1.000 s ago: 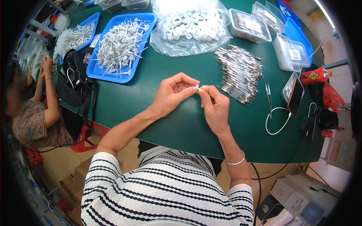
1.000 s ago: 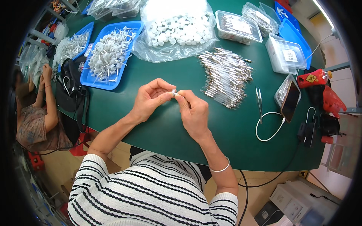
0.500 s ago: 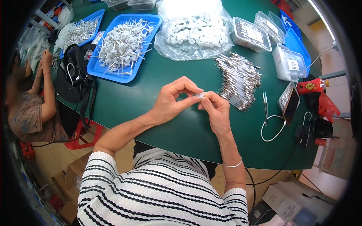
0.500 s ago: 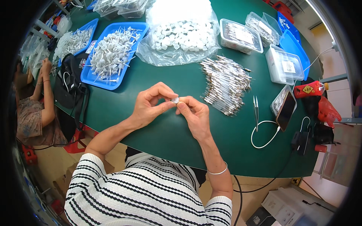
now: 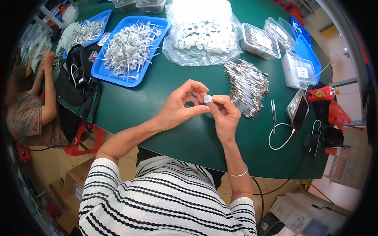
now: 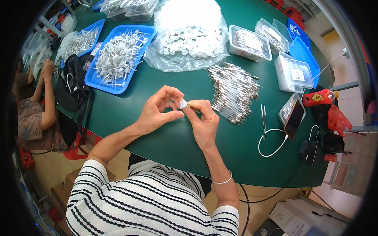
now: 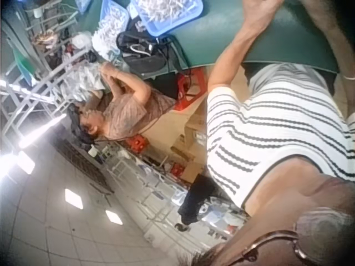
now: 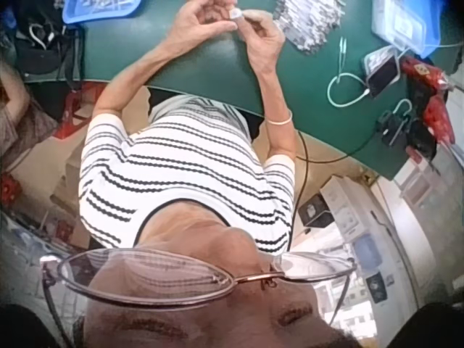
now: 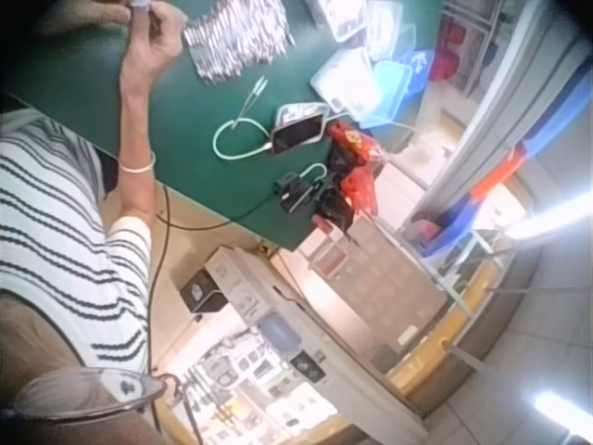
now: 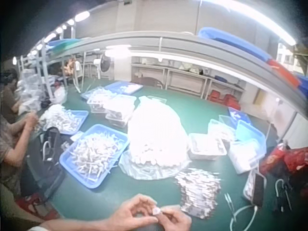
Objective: The person sits at a green workbench and repeatedly picks up small white circular components and thin metal rods. They insert the rods into the components by hand and place the assembled units into a blue tray. The process is repetitive, with the person handling items one at a time.
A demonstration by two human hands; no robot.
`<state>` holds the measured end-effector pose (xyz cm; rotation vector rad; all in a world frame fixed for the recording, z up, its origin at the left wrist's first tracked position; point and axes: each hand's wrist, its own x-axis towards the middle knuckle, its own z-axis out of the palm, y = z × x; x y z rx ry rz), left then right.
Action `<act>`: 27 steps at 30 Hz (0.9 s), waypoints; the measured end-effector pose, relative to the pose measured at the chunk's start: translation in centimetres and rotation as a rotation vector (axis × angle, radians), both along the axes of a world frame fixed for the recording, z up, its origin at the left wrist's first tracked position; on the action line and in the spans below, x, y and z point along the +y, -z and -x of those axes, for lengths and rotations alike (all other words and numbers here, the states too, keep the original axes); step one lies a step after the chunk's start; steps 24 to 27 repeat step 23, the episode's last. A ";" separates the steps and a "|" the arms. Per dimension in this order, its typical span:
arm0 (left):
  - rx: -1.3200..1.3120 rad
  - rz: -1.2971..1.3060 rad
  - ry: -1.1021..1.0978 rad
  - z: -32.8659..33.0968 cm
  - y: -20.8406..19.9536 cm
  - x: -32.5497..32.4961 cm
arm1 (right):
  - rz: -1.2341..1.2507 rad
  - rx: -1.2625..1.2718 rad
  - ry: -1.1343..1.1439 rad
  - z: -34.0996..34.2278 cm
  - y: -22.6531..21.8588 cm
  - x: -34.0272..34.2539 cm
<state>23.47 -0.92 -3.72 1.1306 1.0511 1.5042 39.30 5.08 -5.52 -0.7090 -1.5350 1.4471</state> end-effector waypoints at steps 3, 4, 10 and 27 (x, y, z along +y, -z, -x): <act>0.100 -0.029 -0.023 0.2 0.1 -0.1 | -0.112 -0.026 0.027 0.2 -0.1 0.1; 0.150 -0.040 -0.033 0.4 0.1 -0.1 | -0.145 -0.039 0.035 0.1 -0.2 0.1; 0.242 -0.042 -0.005 0.8 -0.5 0.0 | -0.314 -0.124 0.079 0.1 -0.2 0.1; -0.001 0.041 -0.046 0.2 0.0 -0.4 | -0.215 -0.033 0.103 0.3 0.6 -0.4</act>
